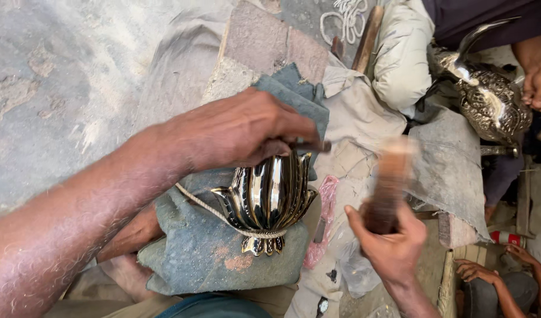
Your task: The person uses a metal punch and a wooden mallet to shape and emboss a silver-colored metal object with a lotus-like design. They repeatedly position the punch on the petals and strike it with the mallet to create indentations and refine the shape.
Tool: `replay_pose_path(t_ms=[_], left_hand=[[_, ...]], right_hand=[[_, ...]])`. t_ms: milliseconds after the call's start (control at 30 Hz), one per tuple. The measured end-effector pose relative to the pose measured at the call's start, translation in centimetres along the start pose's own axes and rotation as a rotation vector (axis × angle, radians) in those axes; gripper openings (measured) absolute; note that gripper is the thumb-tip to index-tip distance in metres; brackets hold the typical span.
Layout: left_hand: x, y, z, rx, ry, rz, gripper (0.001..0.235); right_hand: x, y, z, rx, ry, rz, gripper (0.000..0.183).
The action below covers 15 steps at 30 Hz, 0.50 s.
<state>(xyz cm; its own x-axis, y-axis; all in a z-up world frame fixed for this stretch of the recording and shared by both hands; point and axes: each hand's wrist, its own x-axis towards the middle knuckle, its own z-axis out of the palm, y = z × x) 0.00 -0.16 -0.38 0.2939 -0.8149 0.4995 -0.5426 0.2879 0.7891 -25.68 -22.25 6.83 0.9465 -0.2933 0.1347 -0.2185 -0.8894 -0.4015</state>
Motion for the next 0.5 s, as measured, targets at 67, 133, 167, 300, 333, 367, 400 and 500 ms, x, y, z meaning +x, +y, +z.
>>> replay_pose_path(t_ms=[67, 133, 167, 300, 333, 367, 400, 500], left_hand=[[-1.1, -0.5, 0.1, -0.041, 0.121, -0.019, 0.037], [-1.8, -1.0, 0.5, -0.009, 0.164, -0.128, 0.044], [-1.8, -1.1, 0.6, -0.023, 0.166, -0.19, 0.045], [-2.1, -1.0, 1.0, -0.042, 0.195, -0.295, 0.048], [-2.2, -1.0, 1.1, -0.039, 0.207, -0.284, 0.048], [-2.2, -1.0, 1.1, -0.043, 0.203, -0.267, 0.05], [-2.2, -1.1, 1.0, -0.048, 0.199, -0.249, 0.051], [-1.9, -1.4, 0.6, -0.058, 0.161, -0.226, 0.049]], right_hand=[[0.5, -0.7, -0.6, 0.344, 0.133, 0.163, 0.025], [0.4, -1.4, -1.8, 0.633, 0.152, 0.227, 0.029], [1.1, -1.5, -2.6, 0.751, 0.108, 0.184, 0.033], [3.9, -1.9, -4.2, 0.701, 0.048, -0.037, 0.052], [4.6, -2.0, -4.3, 0.592, -0.02, 0.041, 0.057], [5.3, -2.1, -4.3, 0.481, -0.087, 0.117, 0.061], [5.8, -2.4, -4.4, 0.37, -0.153, 0.192, 0.066], [7.3, -3.4, -4.8, 0.032, -0.123, -0.013, 0.057]])
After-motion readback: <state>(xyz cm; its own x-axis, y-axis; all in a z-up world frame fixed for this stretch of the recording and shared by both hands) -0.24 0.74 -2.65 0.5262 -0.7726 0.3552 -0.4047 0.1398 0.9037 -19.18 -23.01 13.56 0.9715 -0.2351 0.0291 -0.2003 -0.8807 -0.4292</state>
